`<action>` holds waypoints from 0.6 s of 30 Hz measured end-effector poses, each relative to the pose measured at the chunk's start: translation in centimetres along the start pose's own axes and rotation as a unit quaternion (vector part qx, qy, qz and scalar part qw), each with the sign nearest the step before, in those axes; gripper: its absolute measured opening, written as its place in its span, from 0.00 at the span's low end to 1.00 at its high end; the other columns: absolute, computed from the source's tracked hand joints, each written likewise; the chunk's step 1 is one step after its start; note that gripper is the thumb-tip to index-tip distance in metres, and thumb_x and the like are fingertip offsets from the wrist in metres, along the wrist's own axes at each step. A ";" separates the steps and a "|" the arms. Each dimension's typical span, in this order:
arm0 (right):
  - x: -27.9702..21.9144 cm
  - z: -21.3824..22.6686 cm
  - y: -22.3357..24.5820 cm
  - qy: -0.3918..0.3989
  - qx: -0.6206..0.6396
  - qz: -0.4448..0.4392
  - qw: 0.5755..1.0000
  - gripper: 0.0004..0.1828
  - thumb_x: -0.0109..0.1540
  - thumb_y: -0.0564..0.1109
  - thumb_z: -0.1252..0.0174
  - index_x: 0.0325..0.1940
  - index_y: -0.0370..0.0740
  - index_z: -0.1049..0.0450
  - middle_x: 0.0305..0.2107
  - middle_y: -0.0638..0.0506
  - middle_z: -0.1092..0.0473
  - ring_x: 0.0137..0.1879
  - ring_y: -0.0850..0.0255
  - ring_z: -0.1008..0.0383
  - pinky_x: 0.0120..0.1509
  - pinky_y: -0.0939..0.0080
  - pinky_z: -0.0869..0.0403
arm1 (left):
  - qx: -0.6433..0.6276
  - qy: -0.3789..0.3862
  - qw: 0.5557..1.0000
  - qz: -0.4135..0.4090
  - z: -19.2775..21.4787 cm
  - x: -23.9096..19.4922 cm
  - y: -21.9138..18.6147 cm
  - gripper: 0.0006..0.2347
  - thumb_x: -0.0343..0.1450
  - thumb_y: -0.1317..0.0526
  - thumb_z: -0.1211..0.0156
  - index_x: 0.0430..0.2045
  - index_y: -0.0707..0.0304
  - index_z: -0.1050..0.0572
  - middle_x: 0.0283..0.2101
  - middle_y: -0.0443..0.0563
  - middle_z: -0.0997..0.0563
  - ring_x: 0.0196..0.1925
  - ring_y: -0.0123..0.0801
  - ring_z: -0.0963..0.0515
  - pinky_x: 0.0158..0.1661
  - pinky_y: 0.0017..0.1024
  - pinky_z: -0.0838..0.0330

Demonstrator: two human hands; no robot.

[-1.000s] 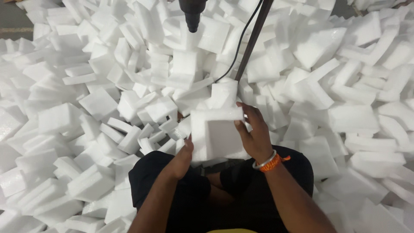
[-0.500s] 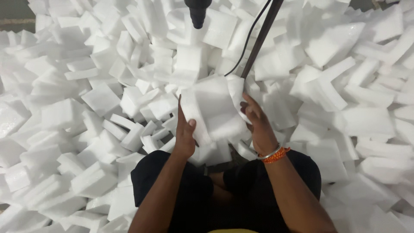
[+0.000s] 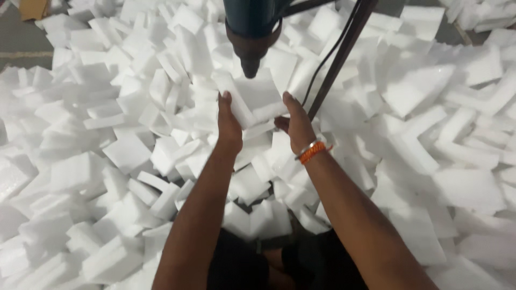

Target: The person sits on the floor and repeatedly picks up white foam pieces, places them under a stationary machine nozzle, and then discards them back into the pile. The person handles the foam pieces one at a time in a repetitive cycle.

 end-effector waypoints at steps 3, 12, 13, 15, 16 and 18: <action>3.5 -1.7 2.9 -0.005 -0.022 0.021 1.000 0.36 0.62 0.64 0.46 0.71 0.46 0.35 0.58 0.57 0.33 0.49 0.63 0.33 0.55 0.62 0.28 | 0.010 -0.004 1.000 0.024 -1.1 4.1 -1.1 0.36 0.73 0.40 0.52 0.74 0.58 0.50 0.74 0.52 0.42 0.74 0.41 0.42 0.70 0.39 0.51; 3.6 -3.0 4.4 -0.010 -0.126 0.115 0.985 0.39 0.61 0.58 0.47 0.74 0.42 0.39 0.63 0.47 0.32 0.63 0.57 0.32 0.66 0.56 0.34 | 0.080 0.037 0.995 -0.036 0.6 6.0 0.0 0.32 0.78 0.43 0.59 0.75 0.61 0.54 0.76 0.51 0.46 0.77 0.34 0.48 0.72 0.33 0.58; 2.4 -2.7 3.7 -0.007 -0.142 0.127 0.982 0.38 0.61 0.56 0.47 0.74 0.41 0.40 0.64 0.47 0.33 0.65 0.55 0.32 0.68 0.55 0.34 | 0.046 0.064 0.996 -0.031 1.2 5.1 1.0 0.31 0.78 0.44 0.59 0.74 0.65 0.51 0.74 0.54 0.42 0.75 0.38 0.44 0.72 0.35 0.54; -0.7 -2.4 3.7 0.004 -0.200 0.226 0.953 0.36 0.63 0.53 0.47 0.74 0.38 0.40 0.68 0.44 0.37 0.72 0.53 0.38 0.75 0.52 0.38 | -0.024 0.121 0.992 -0.027 2.5 3.0 2.9 0.30 0.79 0.46 0.57 0.71 0.72 0.45 0.70 0.60 0.35 0.71 0.45 0.36 0.70 0.39 0.45; -2.5 -2.4 3.7 0.011 -0.229 0.278 0.933 0.35 0.64 0.52 0.47 0.74 0.37 0.39 0.70 0.43 0.38 0.76 0.52 0.40 0.78 0.51 0.41 | -0.028 0.141 0.989 -0.045 3.2 1.8 3.8 0.29 0.79 0.47 0.56 0.71 0.71 0.45 0.70 0.59 0.34 0.71 0.44 0.36 0.71 0.39 0.44; -5.9 -1.8 2.6 0.008 -0.231 0.315 0.920 0.36 0.63 0.50 0.46 0.75 0.37 0.39 0.71 0.42 0.39 0.78 0.50 0.42 0.80 0.50 0.43 | -0.031 0.138 0.989 -0.044 5.5 -0.6 6.0 0.29 0.78 0.49 0.56 0.70 0.71 0.46 0.69 0.57 0.35 0.71 0.43 0.36 0.70 0.39 0.44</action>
Point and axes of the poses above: each hand's wrist, its own x-axis towards the middle knuckle, its own z-axis out of the back of the hand, y = z × x, the point moved 8 cm from there along x, towards the middle knuckle
